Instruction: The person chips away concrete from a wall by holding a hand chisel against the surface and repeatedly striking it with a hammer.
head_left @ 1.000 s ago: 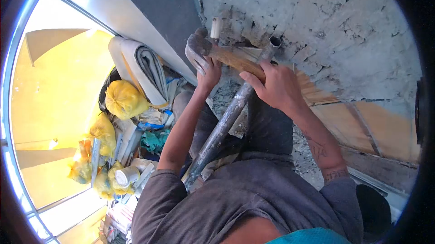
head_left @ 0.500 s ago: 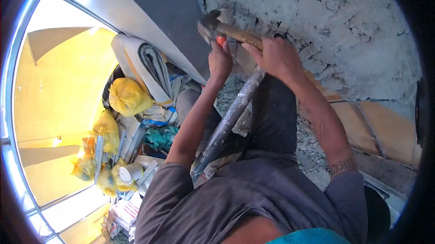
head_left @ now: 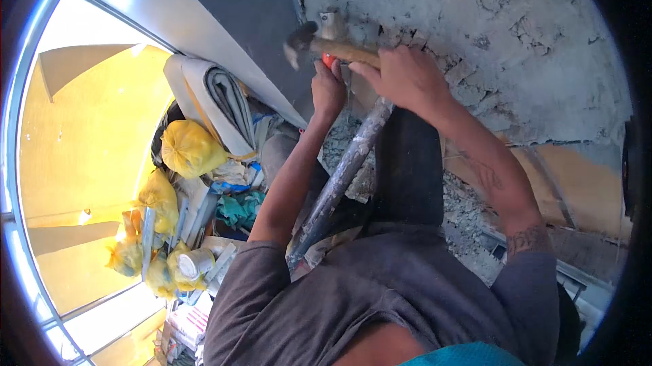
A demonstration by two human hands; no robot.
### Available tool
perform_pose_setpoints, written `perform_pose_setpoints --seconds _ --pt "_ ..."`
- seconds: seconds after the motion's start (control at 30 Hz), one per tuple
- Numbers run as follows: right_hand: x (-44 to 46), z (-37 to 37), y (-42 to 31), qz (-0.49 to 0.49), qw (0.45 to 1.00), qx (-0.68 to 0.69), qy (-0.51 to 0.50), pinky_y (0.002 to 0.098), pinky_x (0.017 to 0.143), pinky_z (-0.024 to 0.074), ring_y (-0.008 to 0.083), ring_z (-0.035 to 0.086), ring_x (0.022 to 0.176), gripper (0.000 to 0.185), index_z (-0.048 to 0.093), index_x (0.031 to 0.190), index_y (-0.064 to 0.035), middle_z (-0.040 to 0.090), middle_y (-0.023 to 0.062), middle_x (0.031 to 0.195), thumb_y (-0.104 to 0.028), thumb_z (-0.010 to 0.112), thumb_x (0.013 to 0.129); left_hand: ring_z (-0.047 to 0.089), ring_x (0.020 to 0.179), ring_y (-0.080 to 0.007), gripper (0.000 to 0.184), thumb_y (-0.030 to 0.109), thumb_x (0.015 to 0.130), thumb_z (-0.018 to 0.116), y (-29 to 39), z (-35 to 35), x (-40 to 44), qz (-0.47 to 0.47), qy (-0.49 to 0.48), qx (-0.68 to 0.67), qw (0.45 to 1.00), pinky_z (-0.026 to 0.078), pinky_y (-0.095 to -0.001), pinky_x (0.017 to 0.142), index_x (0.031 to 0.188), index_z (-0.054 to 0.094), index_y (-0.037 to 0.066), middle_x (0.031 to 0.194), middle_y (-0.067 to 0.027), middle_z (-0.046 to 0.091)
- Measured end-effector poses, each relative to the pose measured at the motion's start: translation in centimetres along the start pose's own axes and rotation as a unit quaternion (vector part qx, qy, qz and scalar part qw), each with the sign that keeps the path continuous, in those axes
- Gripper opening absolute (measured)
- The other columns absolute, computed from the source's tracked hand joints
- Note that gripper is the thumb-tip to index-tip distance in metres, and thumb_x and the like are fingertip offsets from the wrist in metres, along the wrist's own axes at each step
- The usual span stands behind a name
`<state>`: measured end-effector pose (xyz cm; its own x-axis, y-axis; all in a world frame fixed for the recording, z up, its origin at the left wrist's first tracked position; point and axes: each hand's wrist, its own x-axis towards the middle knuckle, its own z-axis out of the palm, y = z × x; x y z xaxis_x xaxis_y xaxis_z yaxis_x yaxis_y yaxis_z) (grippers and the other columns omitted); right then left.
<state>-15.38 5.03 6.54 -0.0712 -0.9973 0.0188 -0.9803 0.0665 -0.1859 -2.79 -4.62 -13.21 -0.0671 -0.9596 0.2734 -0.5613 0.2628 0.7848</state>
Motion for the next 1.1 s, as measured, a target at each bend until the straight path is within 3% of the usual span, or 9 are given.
perform_pose_setpoints --seconds 0.07,0.1,0.17,0.27,0.33,0.6,0.77,0.83,1.1 --pt "-1.7 -0.3 -1.5 -0.071 0.997 0.012 0.028 0.0476 0.061 0.0545 0.0388 0.067 0.066 0.063 0.064 0.087 0.0021 0.064 0.0222 0.066 -0.06 0.056 0.087 0.062 0.073 -0.0505 0.032 0.032 0.099 0.048 -3.1 0.7 0.0 0.305 -0.005 -0.064 0.95 0.048 -0.0548 0.06 0.104 0.042 0.001 0.079 -0.0294 0.065" --pt "-2.8 -1.0 -2.4 -0.113 0.993 0.016 0.038 0.0476 0.061 0.0546 0.039 0.067 0.065 0.061 0.064 0.087 0.0008 0.065 0.0212 0.067 -0.06 0.056 0.087 0.062 0.073 -0.0505 0.032 0.032 0.099 0.048 -2.2 0.5 0.4 0.307 -0.002 -0.064 0.95 0.048 -0.0548 0.06 0.104 0.042 0.001 0.079 -0.0294 0.065" --pt "-3.2 -0.5 -2.1 -0.185 0.98 0.029 0.07 0.0474 0.062 0.0553 0.0377 0.068 0.065 0.064 0.065 0.09 0.0007 0.066 0.0216 0.069 -0.063 0.056 0.086 0.062 0.074 -0.0507 0.032 0.031 0.099 0.047 0.2 -0.3 0.0 -0.075 -0.067 -0.027 0.995 0.049 -0.0545 0.064 0.104 0.043 0.0 0.081 -0.0291 0.065" --pt "-1.0 2.4 0.5 -0.261 0.945 0.1 0.166 0.0457 0.059 0.0555 0.0357 0.068 0.062 0.065 0.068 0.084 0.0004 0.066 0.0196 0.066 -0.063 0.055 0.086 0.061 0.079 -0.0516 0.032 0.031 0.099 0.047 0.3 -1.0 -0.1 -0.046 -0.059 -0.003 0.997 0.047 -0.0577 0.068 0.105 0.043 -0.001 0.082 -0.0311 0.064" --pt "0.7 1.6 1.5 0.03 0.999 0.039 0.0 0.0458 0.057 0.0549 0.035 0.068 0.06 0.064 0.069 0.073 -0.001 0.064 0.0183 0.061 -0.061 0.054 0.089 0.06 0.081 -0.0521 0.033 0.03 0.099 0.047 0.2 -1.2 -0.2 -0.033 -0.049 0.003 0.998 0.046 -0.0592 0.07 0.105 0.043 -0.002 0.083 -0.032 0.064" --pt "-3.3 -0.3 -2.1 -0.054 0.996 0.032 0.067 0.0457 0.055 0.0549 0.0349 0.068 0.059 0.064 0.069 0.081 0.0012 0.064 0.0198 0.061 -0.06 0.054 0.089 0.064 0.091 -0.0451 0.022 0.01 0.089 0.055 -4.0 -1.0 1.1 0.21 -0.106 -0.064 0.97 0.051 -0.0476 0.078 0.107 0.057 -0.002 0.09 -0.0241 0.068" --pt "-0.6 2.7 0.9 -0.179 0.965 0.057 0.185 0.0446 0.055 0.0532 0.038 0.066 0.058 0.066 0.066 0.088 0.005 0.062 0.0219 0.059 -0.06 0.055 0.089 0.064 0.093 -0.0439 0.021 0.011 0.09 0.053 -3.7 -0.2 0.9 0.212 -0.047 -0.083 0.973 0.05 -0.0462 0.079 0.104 0.06 -0.002 0.091 -0.0233 0.068" --pt "1.5 2.0 1.3 -0.101 0.988 0.023 0.116 0.0448 0.055 0.0536 0.0384 0.066 0.059 0.066 0.066 0.09 0.005 0.062 0.0222 0.06 -0.06 0.055 0.089 0.062 0.093 -0.0475 0.026 0.02 0.096 0.048 1.3 -2.8 0.2 -0.035 -0.058 -0.042 0.997 0.049 -0.052 0.078 0.105 0.057 -0.003 0.09 -0.0279 0.066" --pt "-3.7 0.3 -1.8 -0.054 0.996 0.047 0.047 0.0462 0.054 0.0532 0.0381 0.066 0.058 0.067 0.065 0.089 0.0054 0.062 0.0234 0.06 -0.061 0.055 0.089 0.064 0.075 -0.0453 0.025 0.021 0.095 0.048 -7.4 -1.6 3.4 0.123 -0.125 -0.121 0.977 0.05 -0.0499 0.069 0.1 0.056 -0.002 0.082 -0.0247 0.066"
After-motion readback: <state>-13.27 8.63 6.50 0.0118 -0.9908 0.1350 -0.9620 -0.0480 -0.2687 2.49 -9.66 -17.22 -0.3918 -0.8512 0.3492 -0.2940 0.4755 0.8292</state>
